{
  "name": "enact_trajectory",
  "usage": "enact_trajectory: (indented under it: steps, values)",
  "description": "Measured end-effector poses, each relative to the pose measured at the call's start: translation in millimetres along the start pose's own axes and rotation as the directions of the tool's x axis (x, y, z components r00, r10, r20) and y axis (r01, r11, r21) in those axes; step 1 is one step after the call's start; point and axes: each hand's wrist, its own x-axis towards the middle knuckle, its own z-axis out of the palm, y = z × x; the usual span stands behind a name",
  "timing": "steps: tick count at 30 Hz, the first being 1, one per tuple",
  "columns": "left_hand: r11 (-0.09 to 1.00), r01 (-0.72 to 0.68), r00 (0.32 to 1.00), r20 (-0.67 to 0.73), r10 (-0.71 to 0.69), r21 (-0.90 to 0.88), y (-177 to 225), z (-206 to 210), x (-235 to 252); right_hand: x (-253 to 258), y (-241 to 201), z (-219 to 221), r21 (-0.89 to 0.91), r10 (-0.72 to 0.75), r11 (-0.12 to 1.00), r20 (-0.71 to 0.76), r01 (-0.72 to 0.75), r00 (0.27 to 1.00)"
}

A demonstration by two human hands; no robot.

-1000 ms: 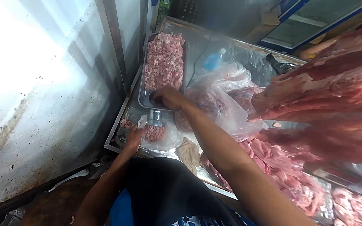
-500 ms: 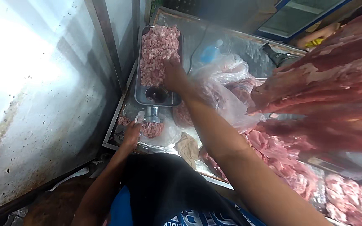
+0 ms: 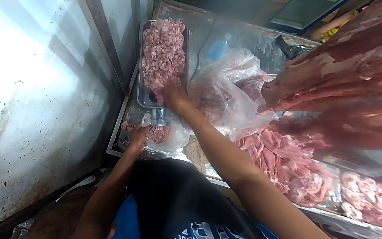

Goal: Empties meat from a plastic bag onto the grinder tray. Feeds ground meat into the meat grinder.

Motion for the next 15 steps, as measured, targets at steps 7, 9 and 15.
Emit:
enact_trajectory:
  steps: [7,9,15]
  values:
    - [0.999,-0.026,0.999,-0.021,0.025,-0.021,-4,-2,-5,-3,11,2,0.275,0.148,0.959,-0.255,-0.076,0.956]
    - [0.999,-0.035,0.999,-0.027,0.034,-0.025,-6,-2,-5,-4,10,4,0.263,0.137,0.962,-0.252,-0.069,0.958]
    - [1.000,-0.028,0.999,-0.028,0.027,-0.009,-9,0,-5,-8,9,6,0.259,0.116,0.965,-0.275,-0.042,0.955]
